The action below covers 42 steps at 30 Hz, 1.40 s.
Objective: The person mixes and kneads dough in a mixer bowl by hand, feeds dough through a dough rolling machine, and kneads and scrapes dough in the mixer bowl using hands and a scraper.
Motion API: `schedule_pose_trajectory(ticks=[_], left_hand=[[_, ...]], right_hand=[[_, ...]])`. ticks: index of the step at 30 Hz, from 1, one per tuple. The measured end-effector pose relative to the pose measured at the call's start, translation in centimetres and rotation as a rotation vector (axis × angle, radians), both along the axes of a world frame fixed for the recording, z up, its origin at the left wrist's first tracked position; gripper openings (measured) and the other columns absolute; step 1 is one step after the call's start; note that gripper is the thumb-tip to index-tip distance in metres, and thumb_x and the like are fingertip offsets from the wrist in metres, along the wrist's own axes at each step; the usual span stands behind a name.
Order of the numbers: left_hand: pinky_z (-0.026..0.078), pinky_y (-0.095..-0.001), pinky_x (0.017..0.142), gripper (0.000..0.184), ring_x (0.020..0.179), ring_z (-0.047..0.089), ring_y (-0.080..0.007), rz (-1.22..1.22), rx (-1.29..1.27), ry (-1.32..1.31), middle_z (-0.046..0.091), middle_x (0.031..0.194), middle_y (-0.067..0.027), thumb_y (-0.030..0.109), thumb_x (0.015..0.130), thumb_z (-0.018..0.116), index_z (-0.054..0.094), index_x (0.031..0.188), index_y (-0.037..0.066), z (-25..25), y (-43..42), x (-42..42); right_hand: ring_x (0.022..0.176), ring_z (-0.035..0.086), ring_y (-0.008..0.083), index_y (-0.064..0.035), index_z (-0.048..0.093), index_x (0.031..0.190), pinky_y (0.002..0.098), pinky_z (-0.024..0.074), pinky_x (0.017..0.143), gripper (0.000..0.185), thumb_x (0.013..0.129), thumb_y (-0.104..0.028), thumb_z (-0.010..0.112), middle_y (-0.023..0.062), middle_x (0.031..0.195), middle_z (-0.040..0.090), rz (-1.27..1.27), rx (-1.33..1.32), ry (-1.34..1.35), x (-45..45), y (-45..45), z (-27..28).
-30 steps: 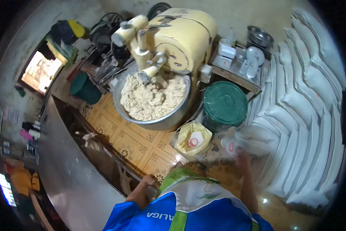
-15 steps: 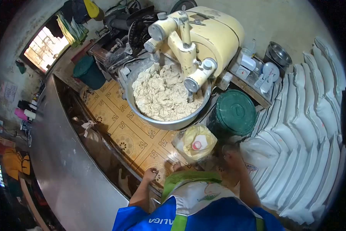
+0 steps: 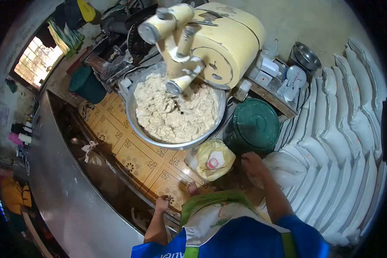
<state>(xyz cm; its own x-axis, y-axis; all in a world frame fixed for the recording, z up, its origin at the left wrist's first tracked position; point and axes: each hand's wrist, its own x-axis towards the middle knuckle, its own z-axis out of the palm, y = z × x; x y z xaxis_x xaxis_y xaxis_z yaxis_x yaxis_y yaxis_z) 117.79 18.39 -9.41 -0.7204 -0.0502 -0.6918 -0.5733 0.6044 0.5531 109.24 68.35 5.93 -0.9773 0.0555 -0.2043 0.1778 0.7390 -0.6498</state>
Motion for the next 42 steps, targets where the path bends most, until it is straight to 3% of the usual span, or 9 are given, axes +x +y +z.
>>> schedule_pose_trajectory(ticks=[3, 8, 10, 16, 18, 20, 23, 31, 42], left_hand=[[0.052, -0.031, 0.06, 0.028, 0.066, 0.067, -0.0163, -0.077, -0.125, 0.213, 0.07, 0.077, -0.0114, 0.022, 0.09, 0.064, 0.068, 0.105, -0.001, -5.8, -1.1, 3.0], [0.041, -0.0273, 0.048, 0.024, 0.052, 0.052, -0.0112, 0.292, 0.074, 0.106, 0.059, 0.065, -0.0017, 0.017, 0.091, 0.063, 0.066, 0.104, -0.003, 1.8, 5.6, 5.1], [0.042, -0.0267, 0.049, 0.026, 0.056, 0.054, -0.0109, 0.479, 0.254, 0.01, 0.06, 0.069, -0.0026, 0.017, 0.092, 0.061, 0.064, 0.108, -0.004, -0.2, 7.0, 7.8], [0.048, -0.0277, 0.064, 0.03, 0.071, 0.061, -0.0138, 0.239, 0.09, 0.04, 0.063, 0.076, -0.0044, 0.018, 0.093, 0.058, 0.063, 0.113, -0.005, 3.5, 13.4, 11.4], [0.047, -0.0273, 0.068, 0.03, 0.072, 0.061, -0.0142, 0.03, -0.044, 0.236, 0.063, 0.075, -0.0035, 0.018, 0.091, 0.059, 0.065, 0.109, -0.005, 1.4, 13.1, 14.2], [0.047, -0.0272, 0.07, 0.029, 0.073, 0.061, -0.0144, -0.07, -0.108, 0.323, 0.063, 0.074, -0.0031, 0.017, 0.09, 0.06, 0.066, 0.108, -0.005, 1.0, 13.8, 15.3], [0.046, -0.0266, 0.07, 0.029, 0.07, 0.059, -0.0126, 0.518, 0.163, -0.058, 0.06, 0.069, -0.0015, 0.018, 0.087, 0.061, 0.066, 0.104, -0.005, 2.8, 15.2, 15.7], [0.043, -0.0264, 0.062, 0.03, 0.066, 0.056, -0.0101, 0.582, 0.175, -0.001, 0.06, 0.071, -0.0017, 0.021, 0.086, 0.064, 0.067, 0.097, -0.006, 9.3, 19.7, 12.2], [0.045, -0.0286, 0.057, 0.035, 0.062, 0.058, -0.0122, 0.524, -0.061, -0.082, 0.065, 0.075, -0.006, 0.025, 0.086, 0.064, 0.066, 0.104, -0.006, 5.2, 18.6, 15.2]], right_hand=[[0.094, 0.062, 0.035, 0.0006, 0.065, 0.103, 0.0402, 0.0485, 0.084, 0.023, 0.086, -0.016, 0.063, 0.0207, 0.097, 0.063, 0.111, 0.053, 0.124, -4.4, 4.3, -5.9], [0.095, 0.063, 0.0329, 0.0026, 0.065, 0.106, 0.04, 0.0493, 0.083, 0.028, 0.087, -0.017, 0.064, 0.0198, 0.099, 0.065, 0.156, -0.01, 0.213, -12.4, 9.0, -6.9], [0.095, 0.064, 0.0315, 0.003, 0.064, 0.108, 0.0395, 0.0498, 0.082, 0.029, 0.087, -0.017, 0.064, 0.0192, 0.1, 0.066, 0.121, -0.046, 0.191, -15.0, 10.4, -7.4], [0.102, 0.065, 0.034, -0.0012, 0.061, 0.12, 0.0386, 0.0496, 0.089, 0.038, 0.086, -0.017, 0.061, 0.0233, 0.111, 0.066, -0.077, -0.35, -0.024, -23.6, 13.9, -15.3], [0.085, 0.064, 0.025, -0.0053, 0.055, 0.129, 0.039, 0.0512, 0.075, 0.044, 0.087, -0.014, 0.063, 0.0124, 0.099, 0.066, -0.247, -0.523, -0.121, -26.3, 14.7, -20.0], [0.085, 0.064, 0.025, -0.0081, 0.051, 0.133, 0.0398, 0.0508, 0.074, 0.048, 0.086, -0.014, 0.061, 0.0115, 0.1, 0.065, -0.337, -0.647, -0.204, -27.3, 15.0, -17.4], [0.085, 0.064, 0.0249, -0.0136, 0.043, 0.141, 0.0412, 0.05, 0.073, 0.058, 0.085, -0.012, 0.059, 0.0099, 0.103, 0.064, -0.508, -0.902, -0.359, -28.6, 14.7, -14.6], [0.089, 0.063, 0.0262, -0.022, 0.027, 0.149, 0.0452, 0.0488, 0.075, 0.073, 0.082, -0.013, 0.055, 0.0105, 0.108, 0.063, -0.67, -1.096, -0.33, -30.6, 14.9, -17.1], [0.088, 0.063, 0.0243, -0.022, 0.036, 0.145, 0.0417, 0.0485, 0.074, 0.068, 0.082, -0.016, 0.062, 0.007, 0.106, 0.064, -0.624, -1.23, -0.343, -30.9, 15.0, -18.0]])
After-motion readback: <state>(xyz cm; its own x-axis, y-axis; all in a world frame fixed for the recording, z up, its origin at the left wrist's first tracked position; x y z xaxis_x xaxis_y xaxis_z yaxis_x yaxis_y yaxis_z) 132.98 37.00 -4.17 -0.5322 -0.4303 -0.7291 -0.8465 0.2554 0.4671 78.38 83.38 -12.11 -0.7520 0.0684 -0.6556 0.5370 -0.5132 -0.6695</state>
